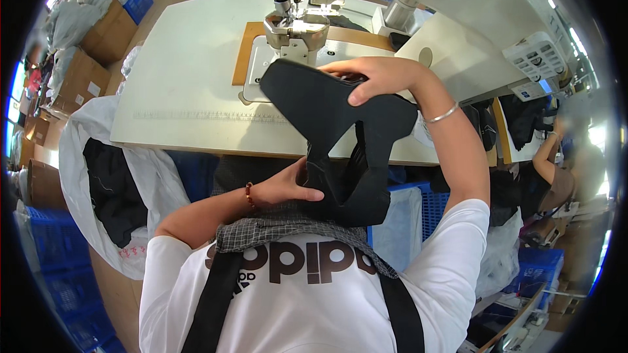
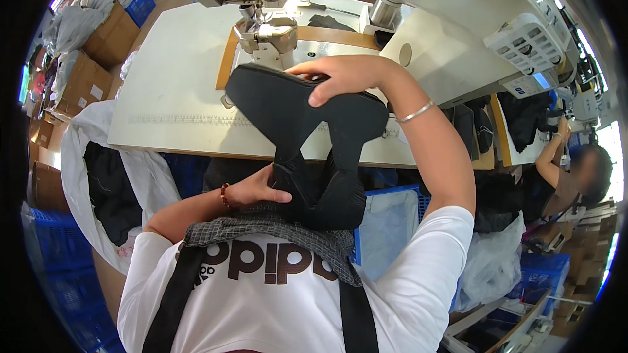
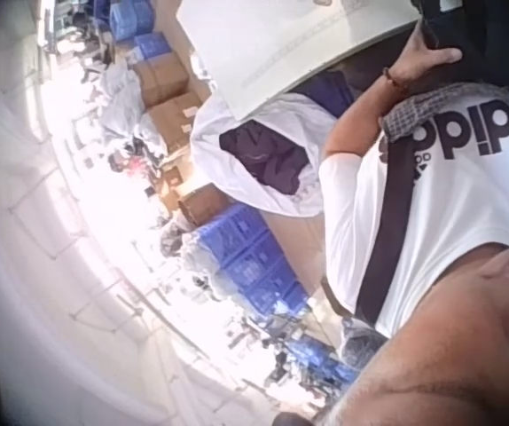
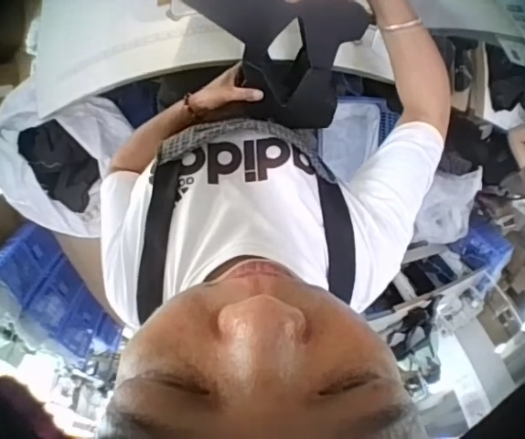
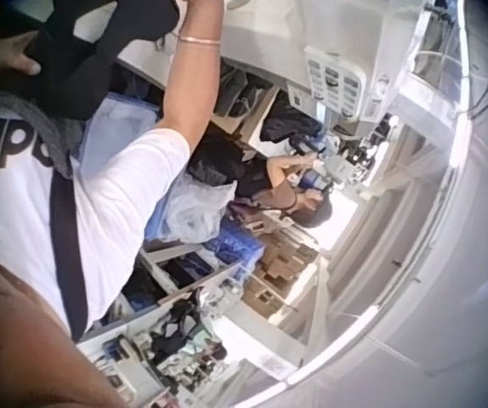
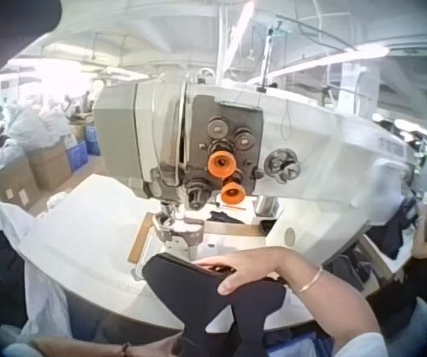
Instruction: Sort and organize shoe upper components and place them into plastic bags.
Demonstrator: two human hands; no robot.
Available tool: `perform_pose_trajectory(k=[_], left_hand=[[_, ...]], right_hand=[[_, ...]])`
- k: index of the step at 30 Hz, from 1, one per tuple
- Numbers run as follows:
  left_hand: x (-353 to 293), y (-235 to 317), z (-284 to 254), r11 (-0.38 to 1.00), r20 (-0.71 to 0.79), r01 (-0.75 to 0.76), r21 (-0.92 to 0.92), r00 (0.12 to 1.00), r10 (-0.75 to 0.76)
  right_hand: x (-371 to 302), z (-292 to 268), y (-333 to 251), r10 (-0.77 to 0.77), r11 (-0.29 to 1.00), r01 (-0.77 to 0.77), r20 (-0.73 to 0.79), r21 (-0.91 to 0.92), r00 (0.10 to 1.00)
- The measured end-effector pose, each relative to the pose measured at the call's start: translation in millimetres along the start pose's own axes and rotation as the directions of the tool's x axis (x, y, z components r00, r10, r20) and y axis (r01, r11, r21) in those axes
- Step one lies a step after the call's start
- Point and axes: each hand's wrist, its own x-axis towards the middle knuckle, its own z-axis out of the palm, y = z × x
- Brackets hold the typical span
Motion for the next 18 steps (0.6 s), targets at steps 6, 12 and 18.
perform_pose_trajectory(k=[6,12,18], left_hand=[[-5.2,-5.4,15.0,0.991,-0.032,0.099,-0.089,0.994,-0.102],[0.2,-4.7,17.9,0.948,0.028,0.152,-0.28,0.988,-0.15],[7.5,9.8,23.8,0.844,0.08,0.201,-0.497,0.979,-0.186]], right_hand=[[34.5,0.2,5.0,0.203,0.976,-0.192,0.118,-0.101,0.972],[26.8,0.2,49.5,0.37,0.922,-0.378,0.099,0.082,0.924],[-14.3,1.5,67.9,0.241,0.968,-0.225,-0.166,0.112,0.956]])
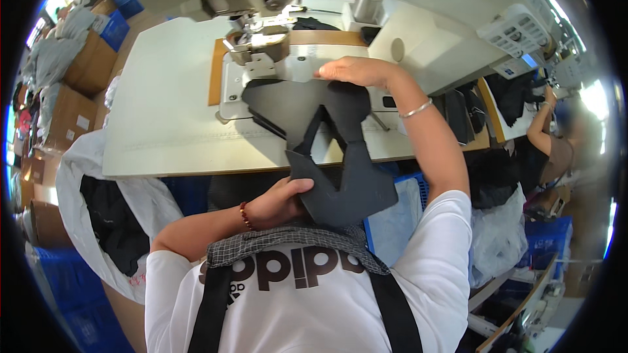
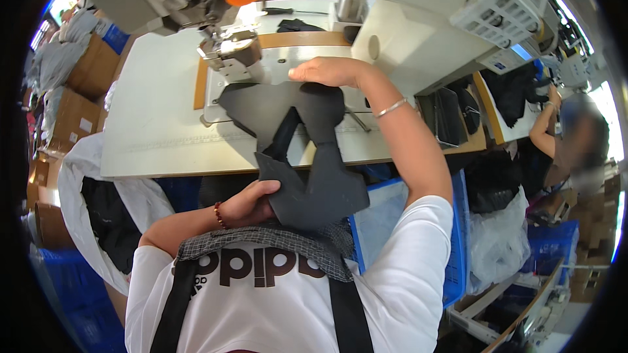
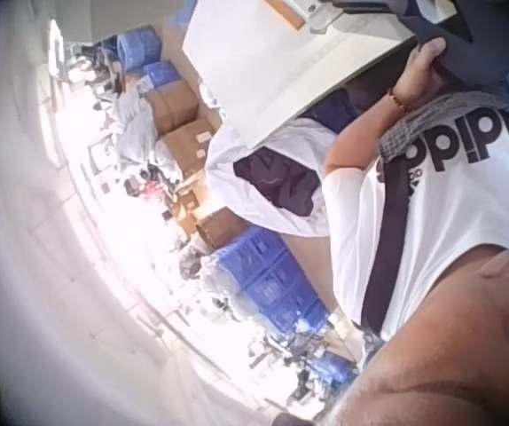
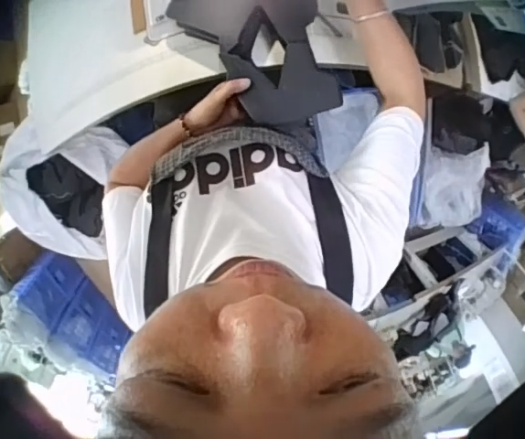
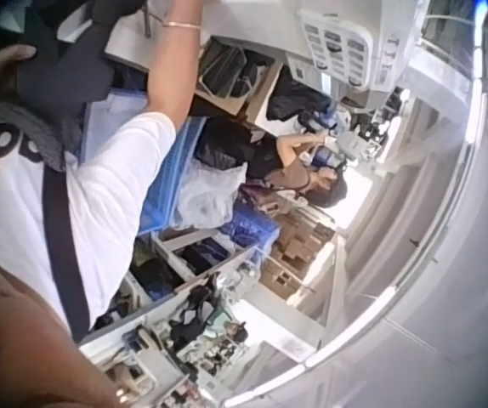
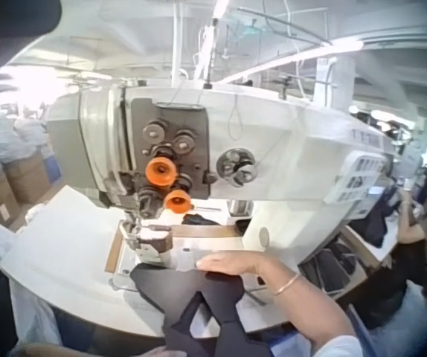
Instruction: Sort and organize shoe upper components and place them into plastic bags.
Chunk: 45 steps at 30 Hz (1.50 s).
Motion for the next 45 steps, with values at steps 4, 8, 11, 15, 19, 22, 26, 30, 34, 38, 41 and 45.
perform_pose_trajectory(k=[4,8,11,15,19,22,26,30,34,38,41,45], left_hand=[[1.6,-6.2,-12.4,0.998,-0.019,-0.044,-0.044,0.999,0.043],[3.1,-8.9,-16.5,0.996,0.0,-0.08,-0.029,0.997,0.08],[6.6,-9.9,-17.4,0.992,0.012,-0.097,0.086,0.995,0.096],[8.6,-13.7,-18.7,0.992,0.001,-0.082,0.098,0.997,0.083],[6.6,-13.0,-15.2,0.987,-0.034,-0.125,0.104,0.991,0.129],[5.4,-12.4,-15.0,0.987,-0.049,-0.122,0.105,0.991,0.127],[3.0,-13.3,-15.0,0.986,-0.071,-0.121,0.117,0.989,0.13],[4.6,-15.3,-16.1,0.984,-0.071,-0.117,0.135,0.989,0.127],[7.6,-17.5,-15.4,0.98,-0.071,-0.114,0.166,0.989,0.127],[7.9,-20.3,-16.2,0.975,-0.035,-0.089,0.203,0.995,0.098],[7.8,-10.0,-4.0,0.974,-0.017,-0.068,0.216,0.997,0.073],[13.4,2.3,7.1,0.961,-0.027,-0.023,0.276,0.999,0.031]], right_hand=[[-45.7,24.4,26.6,0.054,0.998,-0.039,-0.496,0.04,0.867],[-79.6,89.8,38.3,0.031,0.889,-0.38,-0.795,-0.256,0.606],[-75.1,121.1,51.4,-0.035,0.749,-0.565,-0.872,-0.346,0.488],[-80.7,130.1,74.5,-0.15,0.728,-0.597,-0.928,-0.337,0.34],[-89.7,128.2,66.9,-0.169,0.712,-0.637,-0.952,-0.296,0.254],[-87.2,133.1,51.6,-0.153,0.801,-0.541,-0.961,-0.257,0.231],[-79.1,126.9,46.2,0.287,0.907,0.084,-0.75,0.413,0.596],[-71.6,99.9,50.0,0.224,0.834,0.205,-0.653,0.512,0.724],[-70.8,87.9,49.0,0.302,0.832,0.047,-0.522,0.553,0.798],[-80.8,85.7,50.9,0.286,0.856,-0.036,-0.415,0.515,0.864],[-92.2,90.3,44.3,0.262,0.708,0.12,-0.417,0.696,0.87],[-111.5,93.3,41.8,0.365,0.613,0.113,-0.408,0.782,0.837]])
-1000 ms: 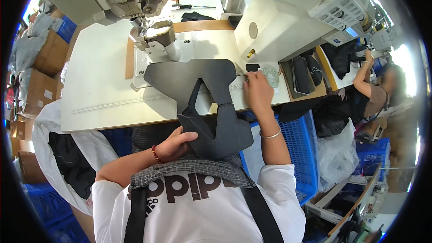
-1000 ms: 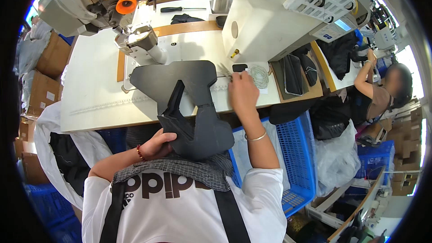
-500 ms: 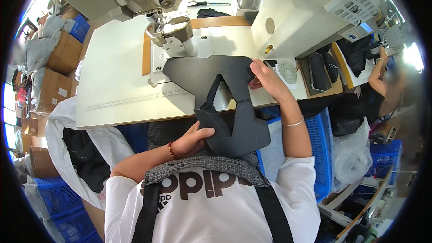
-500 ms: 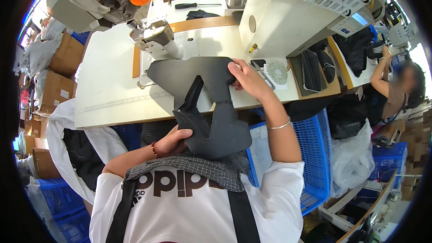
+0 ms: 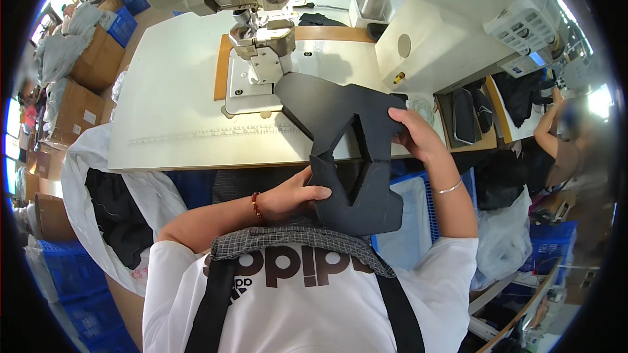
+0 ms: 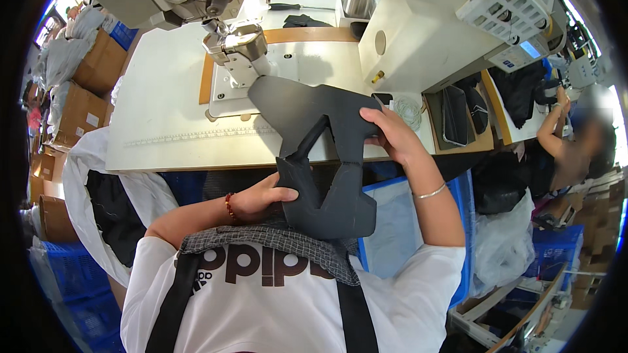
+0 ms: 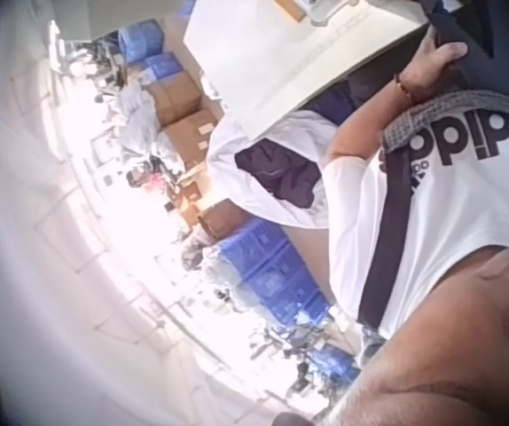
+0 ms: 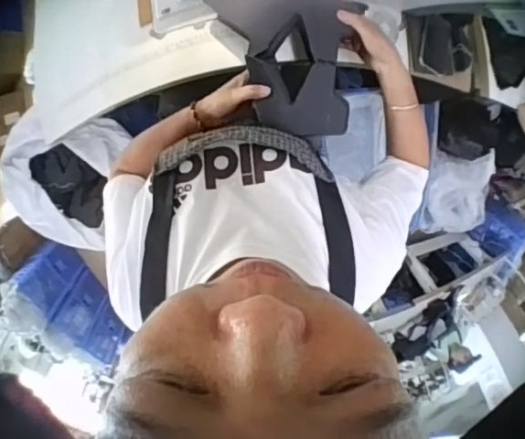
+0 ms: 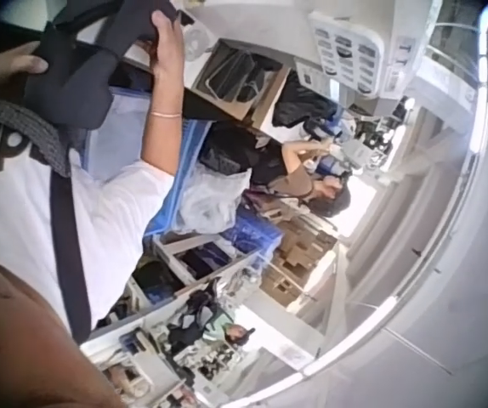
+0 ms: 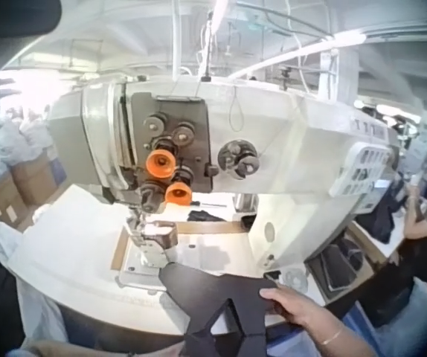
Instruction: Sort and organize shoe upper components and place them into plastic bags.
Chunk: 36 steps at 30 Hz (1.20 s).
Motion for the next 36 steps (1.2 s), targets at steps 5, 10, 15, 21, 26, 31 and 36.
perform_pose_trajectory(k=[5,10,15,21,26,31,36], left_hand=[[10.0,26.5,-0.6,0.99,0.033,0.101,0.094,0.994,-0.104],[17.9,29.4,-6.4,0.96,0.091,-0.105,0.26,0.992,0.084],[22.7,49.4,-8.6,0.861,0.155,-0.327,0.39,0.945,0.289],[19.5,43.3,-25.3,0.998,-0.037,0.06,-0.019,0.998,-0.06],[12.3,45.0,-26.8,0.998,-0.078,0.064,-0.017,0.995,-0.065],[13.7,70.2,-45.3,0.984,-0.158,-0.064,0.164,0.983,0.091],[8.2,67.2,-71.1,0.982,-0.221,-0.031,0.188,0.972,0.073]], right_hand=[[-17.6,-9.9,17.2,-0.101,0.987,0.118,-0.15,0.107,0.984],[-30.3,11.3,11.3,-0.392,0.877,0.455,-0.317,0.156,0.864],[-35.4,18.3,-4.8,-0.556,0.751,0.639,-0.361,0.168,0.748],[21.7,16.1,24.0,-0.322,0.875,0.444,-0.452,0.193,0.832],[27.9,22.5,35.3,-0.311,0.819,0.477,-0.452,0.319,0.836],[36.8,42.6,16.0,-0.357,0.735,0.578,-0.522,0.354,0.774],[52.6,62.1,18.8,-0.304,0.742,0.495,-0.431,0.451,0.849]])
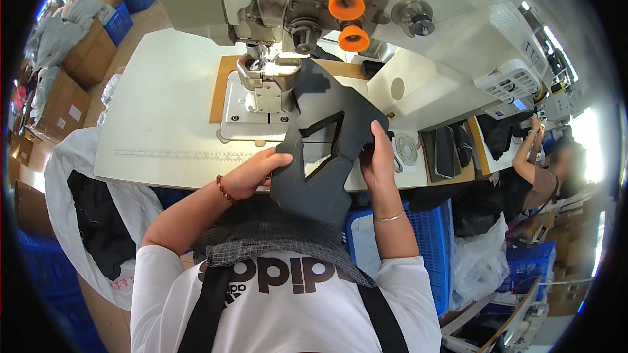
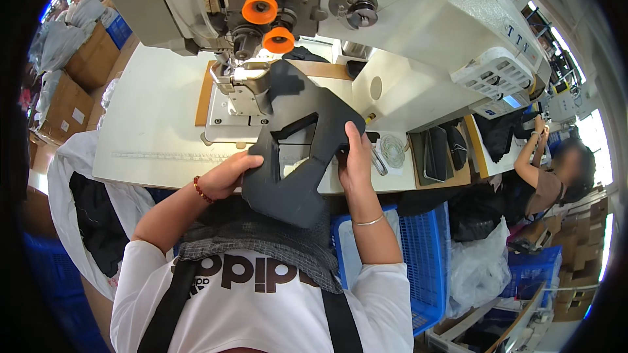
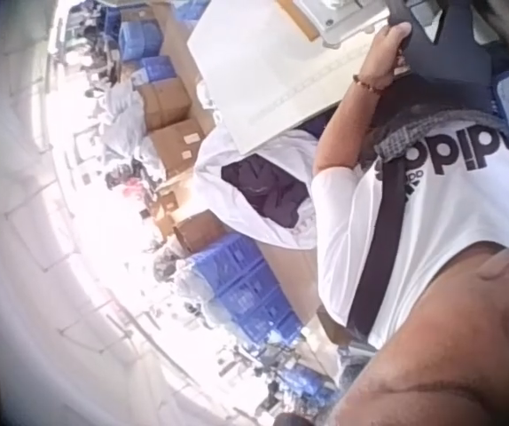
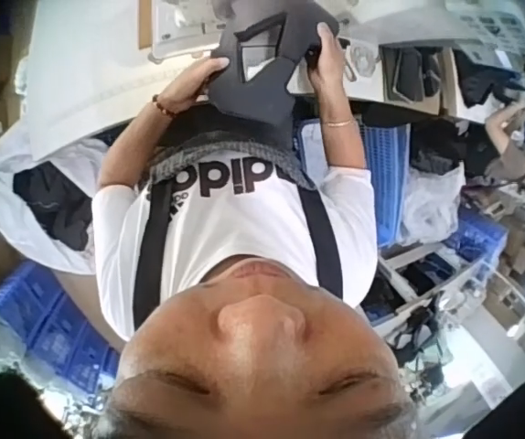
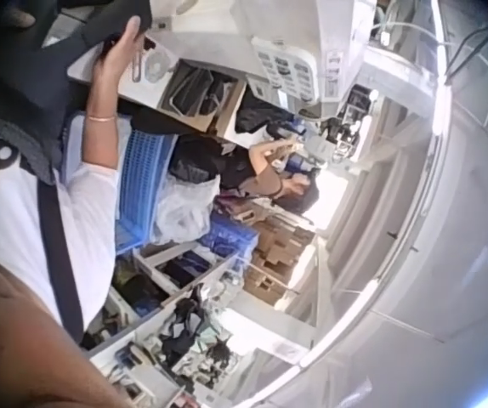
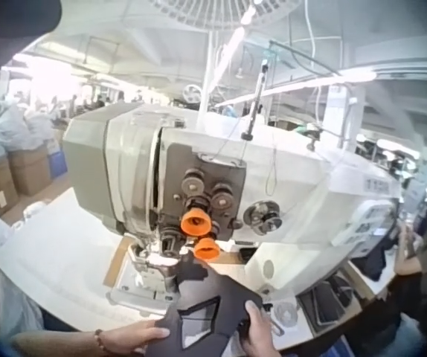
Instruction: Sort and organize shoe upper components and place them into plastic bags.
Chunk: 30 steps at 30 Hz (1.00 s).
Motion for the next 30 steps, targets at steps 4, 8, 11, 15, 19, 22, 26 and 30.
perform_pose_trajectory(k=[4,8,11,15,19,22,26,30], left_hand=[[-6.6,6.6,7.1,0.999,-0.031,-0.048,-0.018,0.998,0.048],[9.6,7.7,25.9,0.975,-0.052,-0.198,-0.103,0.98,0.194],[33.9,-27.1,12.7,0.867,-0.192,-0.393,0.306,0.867,0.461],[-19.1,-31.1,27.6,0.497,-0.361,-0.365,0.787,0.38,0.852],[-106.6,-81.1,-16.7,0.411,-0.223,-0.433,0.802,0.422,0.879],[-163.3,-176.1,-46.3,0.679,-0.551,-0.176,0.713,0.458,0.698],[-213.3,-343.8,-80.9,0.625,-0.783,-0.513,-0.588,0.556,-0.28],[-263.2,-414.3,-106.1,-0.016,-0.769,-0.888,-0.46,0.408,-0.491]], right_hand=[[22.5,3.6,0.2,0.061,0.998,-0.061,0.042,0.016,0.997],[47.1,7.3,0.7,0.11,0.988,-0.107,0.027,-0.113,0.994],[48.0,8.9,-4.6,0.185,0.963,-0.156,0.119,-0.219,0.975],[46.2,-9.8,-25.9,0.304,0.936,-0.264,0.153,-0.234,0.94],[69.5,-80.5,-40.9,0.233,0.844,-0.139,0.121,-0.517,0.965],[0.5,-26.1,-50.9,-0.067,0.731,0.176,0.188,-0.659,0.98],[-119.1,77.4,-55.8,-0.585,-0.028,0.569,0.475,-0.822,0.658],[-148.9,108.9,-15.9,-0.39,0.576,0.749,0.696,-0.326,0.603]])
